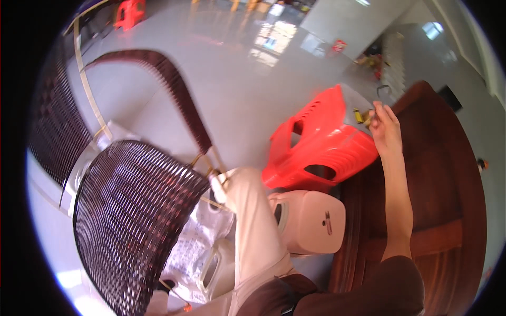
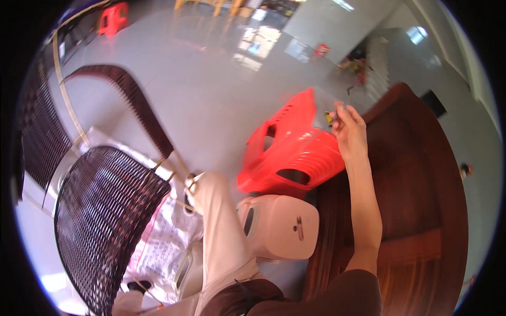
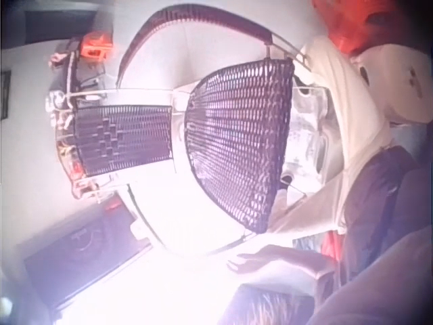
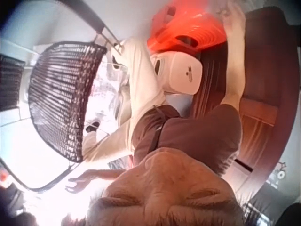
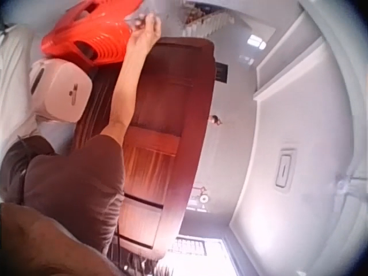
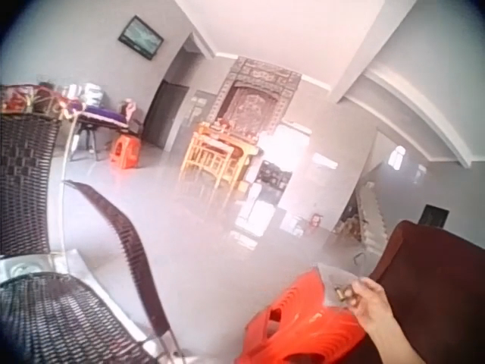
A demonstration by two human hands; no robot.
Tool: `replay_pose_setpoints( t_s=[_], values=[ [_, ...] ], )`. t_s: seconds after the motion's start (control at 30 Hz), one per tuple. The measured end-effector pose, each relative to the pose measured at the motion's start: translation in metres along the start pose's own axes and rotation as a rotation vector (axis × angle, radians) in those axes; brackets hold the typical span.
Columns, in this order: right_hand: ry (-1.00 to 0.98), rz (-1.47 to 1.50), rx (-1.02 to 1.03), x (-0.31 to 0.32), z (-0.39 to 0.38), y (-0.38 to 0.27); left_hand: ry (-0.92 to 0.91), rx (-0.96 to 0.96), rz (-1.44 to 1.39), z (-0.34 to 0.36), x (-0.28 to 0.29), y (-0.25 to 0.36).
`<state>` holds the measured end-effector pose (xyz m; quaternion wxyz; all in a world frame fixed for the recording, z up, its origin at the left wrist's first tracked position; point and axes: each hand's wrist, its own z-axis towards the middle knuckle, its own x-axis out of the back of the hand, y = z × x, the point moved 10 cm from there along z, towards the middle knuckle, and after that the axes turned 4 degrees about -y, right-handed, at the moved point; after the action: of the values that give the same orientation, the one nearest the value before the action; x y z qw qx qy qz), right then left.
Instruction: The person weaves dark brown synthetic rattan through the seat and frame of a chair by hand, pulling the strands through existing gaps and using a small yellow-handled tool to tuck and secure the ends.
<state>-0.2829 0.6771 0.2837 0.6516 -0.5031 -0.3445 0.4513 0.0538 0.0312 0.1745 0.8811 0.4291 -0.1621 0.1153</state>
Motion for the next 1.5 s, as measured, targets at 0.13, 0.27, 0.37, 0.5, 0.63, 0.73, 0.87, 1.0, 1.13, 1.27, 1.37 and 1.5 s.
replay_pose_setpoints(
  t_s=[0.13,0.27,0.37,0.5,0.63,0.73,0.87,1.0,1.13,1.27,1.37,1.5],
  values=[
    [-0.493,0.146,-0.254,-0.160,-0.093,0.049,-0.419,-0.016,-0.359,-0.043,-0.022,0.041],
    [-0.746,0.200,-0.628,-0.253,-0.214,0.119,-1.106,0.008,-0.616,-0.129,-0.123,0.112],
    [-0.847,0.264,-0.675,-0.295,-0.275,0.134,-1.547,0.669,-0.814,-0.210,-0.142,0.079],
    [-0.970,0.270,-0.657,-0.319,-0.301,0.132,-1.319,0.521,-0.760,-0.204,-0.108,0.041],
    [-1.106,0.274,-0.597,-0.362,-0.298,0.106,-1.292,0.773,-0.744,-0.203,-0.085,-0.011],
    [-1.291,0.286,-0.518,-0.425,-0.303,0.066,-1.183,0.850,-0.712,-0.203,-0.072,-0.043],
    [-1.506,0.306,-0.505,-0.545,-0.310,0.068,-0.992,0.865,-0.783,-0.187,-0.070,-0.058],
    [-1.608,-0.167,-0.543,-0.625,-0.319,0.147,-0.890,0.884,-0.811,-0.169,-0.069,-0.053],
    [-1.678,-0.420,-0.699,-0.645,-0.352,0.201,-0.923,0.885,-0.807,-0.174,-0.061,-0.049],
    [-1.636,-0.451,-0.772,-0.662,-0.364,0.211,-0.922,0.866,-0.844,-0.169,-0.058,-0.036],
    [-1.536,-0.400,-0.728,-0.680,-0.352,0.217,-0.857,0.800,-0.835,-0.150,-0.066,-0.028],
    [-1.497,-0.477,-0.663,-0.687,-0.345,0.230,-0.798,0.839,-0.840,-0.145,-0.073,-0.032]
  ],
)
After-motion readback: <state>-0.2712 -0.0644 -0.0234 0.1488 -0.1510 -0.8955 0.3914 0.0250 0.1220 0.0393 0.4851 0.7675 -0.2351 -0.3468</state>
